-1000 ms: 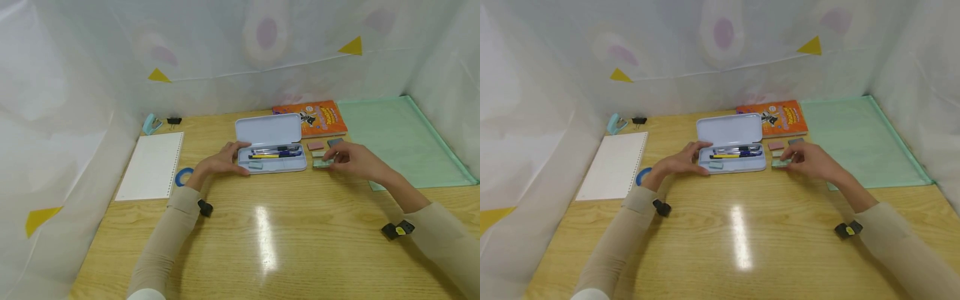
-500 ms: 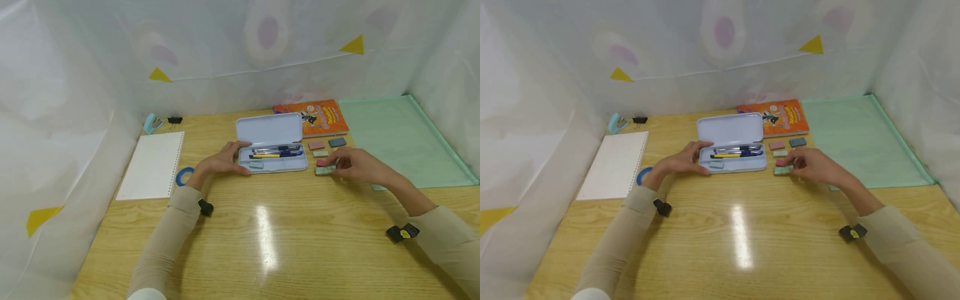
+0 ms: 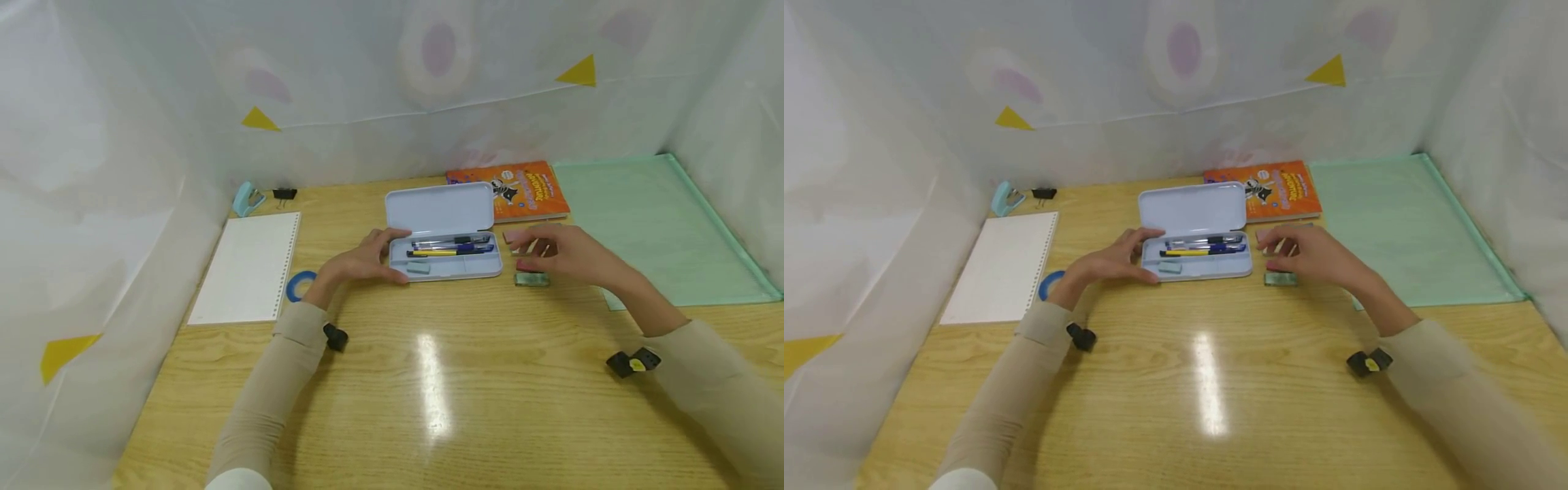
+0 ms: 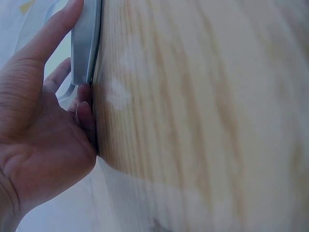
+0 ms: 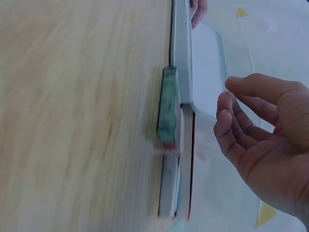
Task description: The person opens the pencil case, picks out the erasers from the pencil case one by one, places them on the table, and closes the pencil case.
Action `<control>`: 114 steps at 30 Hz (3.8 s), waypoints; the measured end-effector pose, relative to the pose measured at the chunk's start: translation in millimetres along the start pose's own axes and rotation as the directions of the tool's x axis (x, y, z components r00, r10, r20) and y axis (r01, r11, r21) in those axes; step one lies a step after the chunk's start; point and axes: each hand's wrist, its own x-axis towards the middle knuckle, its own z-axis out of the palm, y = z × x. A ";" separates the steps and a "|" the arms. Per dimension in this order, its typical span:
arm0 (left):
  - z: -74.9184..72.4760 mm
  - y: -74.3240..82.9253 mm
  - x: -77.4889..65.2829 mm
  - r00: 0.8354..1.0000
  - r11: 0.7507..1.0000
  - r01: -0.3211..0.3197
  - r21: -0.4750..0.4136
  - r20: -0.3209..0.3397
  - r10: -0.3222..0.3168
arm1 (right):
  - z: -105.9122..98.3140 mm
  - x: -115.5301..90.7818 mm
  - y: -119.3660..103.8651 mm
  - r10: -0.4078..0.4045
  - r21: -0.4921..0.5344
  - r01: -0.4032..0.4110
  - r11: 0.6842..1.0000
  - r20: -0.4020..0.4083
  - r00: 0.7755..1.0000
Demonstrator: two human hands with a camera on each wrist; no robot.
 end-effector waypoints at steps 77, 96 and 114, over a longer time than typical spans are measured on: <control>1.4 0.4 1.0 1.000 1.000 0.004 -0.001 -0.004 -0.004 | 107.8 103.4 -72.0 -0.144 0.045 0.141 0.989 0.067 0.987; -0.2 1.1 -1.1 1.000 1.000 0.001 0.006 -0.009 -0.001 | 12.0 11.0 -2.3 0.126 0.072 -0.119 0.990 -0.097 0.987; 2.0 -0.2 1.4 1.000 1.000 -0.006 0.019 -0.012 0.006 | -25.3 -63.8 45.5 0.192 -0.018 -0.194 0.981 -0.065 0.979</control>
